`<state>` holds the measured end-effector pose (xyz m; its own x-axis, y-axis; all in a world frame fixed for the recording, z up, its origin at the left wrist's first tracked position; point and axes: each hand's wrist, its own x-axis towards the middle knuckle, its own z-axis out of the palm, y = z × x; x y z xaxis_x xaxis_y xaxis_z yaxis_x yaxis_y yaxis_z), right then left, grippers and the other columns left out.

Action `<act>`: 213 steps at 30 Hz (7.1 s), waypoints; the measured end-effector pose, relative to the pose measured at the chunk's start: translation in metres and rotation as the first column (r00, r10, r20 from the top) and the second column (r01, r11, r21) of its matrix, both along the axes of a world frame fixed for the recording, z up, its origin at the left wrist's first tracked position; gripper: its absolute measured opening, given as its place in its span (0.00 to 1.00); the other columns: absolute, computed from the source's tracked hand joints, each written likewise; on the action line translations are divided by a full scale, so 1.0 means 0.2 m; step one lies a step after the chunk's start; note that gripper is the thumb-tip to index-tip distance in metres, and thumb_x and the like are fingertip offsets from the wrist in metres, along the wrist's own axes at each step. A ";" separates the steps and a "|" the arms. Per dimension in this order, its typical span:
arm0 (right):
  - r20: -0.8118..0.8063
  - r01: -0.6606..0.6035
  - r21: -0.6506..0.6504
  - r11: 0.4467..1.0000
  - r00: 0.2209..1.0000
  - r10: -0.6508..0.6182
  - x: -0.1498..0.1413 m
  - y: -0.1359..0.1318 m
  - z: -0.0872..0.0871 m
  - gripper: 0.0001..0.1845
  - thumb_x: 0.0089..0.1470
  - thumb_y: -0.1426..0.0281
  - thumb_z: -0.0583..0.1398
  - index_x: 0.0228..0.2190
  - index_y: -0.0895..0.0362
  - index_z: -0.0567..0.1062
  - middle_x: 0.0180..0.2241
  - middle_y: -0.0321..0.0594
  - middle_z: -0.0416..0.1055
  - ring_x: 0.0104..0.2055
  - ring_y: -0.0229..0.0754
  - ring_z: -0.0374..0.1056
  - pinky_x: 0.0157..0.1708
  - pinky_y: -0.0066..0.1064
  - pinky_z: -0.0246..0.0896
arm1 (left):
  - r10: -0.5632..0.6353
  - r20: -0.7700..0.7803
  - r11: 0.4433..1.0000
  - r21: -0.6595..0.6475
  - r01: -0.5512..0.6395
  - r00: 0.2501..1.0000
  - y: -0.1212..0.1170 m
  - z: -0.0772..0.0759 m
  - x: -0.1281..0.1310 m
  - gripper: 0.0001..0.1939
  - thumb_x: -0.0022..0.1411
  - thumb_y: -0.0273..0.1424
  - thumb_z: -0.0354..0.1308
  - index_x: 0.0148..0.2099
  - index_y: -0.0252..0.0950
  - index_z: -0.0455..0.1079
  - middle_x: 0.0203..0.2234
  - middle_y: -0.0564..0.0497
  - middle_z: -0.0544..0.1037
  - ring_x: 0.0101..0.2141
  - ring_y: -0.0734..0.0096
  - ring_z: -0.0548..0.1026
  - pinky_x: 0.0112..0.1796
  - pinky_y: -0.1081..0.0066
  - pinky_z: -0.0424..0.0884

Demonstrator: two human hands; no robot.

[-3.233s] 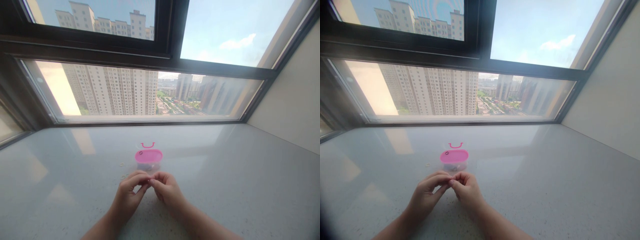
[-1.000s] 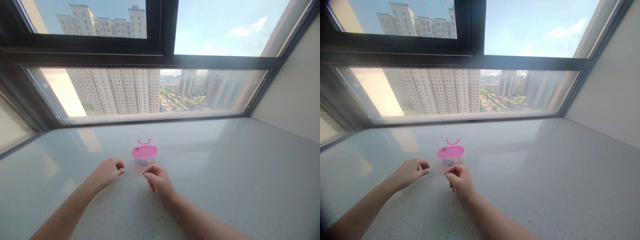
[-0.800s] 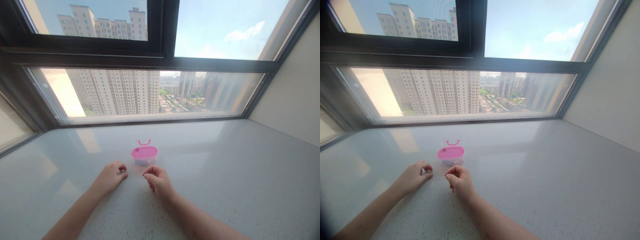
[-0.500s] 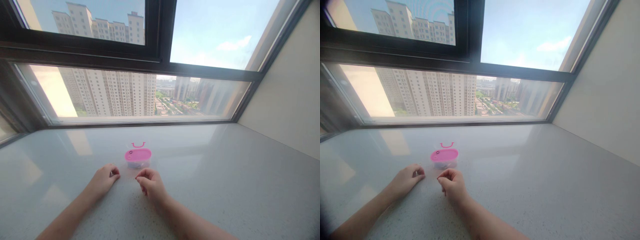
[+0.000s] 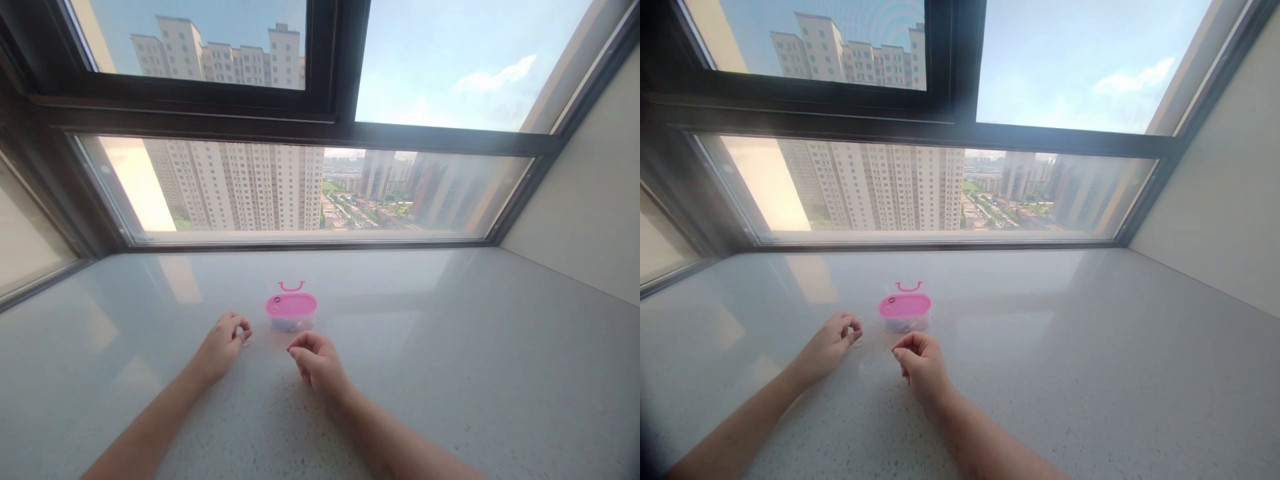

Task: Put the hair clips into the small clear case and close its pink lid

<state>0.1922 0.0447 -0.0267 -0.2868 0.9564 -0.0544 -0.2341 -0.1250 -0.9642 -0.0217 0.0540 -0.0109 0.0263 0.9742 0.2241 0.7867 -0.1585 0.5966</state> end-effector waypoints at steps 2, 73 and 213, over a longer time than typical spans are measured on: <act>0.002 -0.002 -0.001 1.000 1.000 0.002 0.00 0.00 0.00 0.07 0.39 0.67 0.60 0.22 0.58 0.70 0.11 0.25 0.55 0.12 0.29 0.47 0.12 0.23 0.37 | 0.033 0.051 0.999 0.002 -0.033 0.998 0.00 0.00 -0.01 0.06 0.57 0.33 0.50 0.32 0.38 0.66 0.24 0.54 0.67 0.25 0.65 0.67 0.30 0.67 0.63; 0.189 -0.220 -0.024 0.975 0.957 0.220 0.03 -0.04 -0.04 0.08 0.43 0.67 0.58 0.20 0.58 0.69 0.12 0.29 0.62 0.14 0.31 0.54 0.15 0.23 0.47 | -0.078 0.750 0.893 -0.240 0.380 0.657 -0.14 -0.07 0.29 0.11 0.54 0.38 0.60 0.26 0.35 0.69 0.18 0.55 0.71 0.19 0.74 0.65 0.21 0.75 0.61; 0.150 -0.114 -0.019 0.993 0.982 0.115 0.01 -0.01 -0.05 0.10 0.42 0.64 0.60 0.20 0.59 0.70 0.09 0.27 0.59 0.10 0.29 0.50 0.11 0.22 0.41 | -0.075 0.769 0.908 -0.210 0.362 0.635 -0.13 -0.08 0.27 0.13 0.52 0.40 0.61 0.26 0.35 0.69 0.17 0.58 0.67 0.19 0.76 0.63 0.22 0.75 0.59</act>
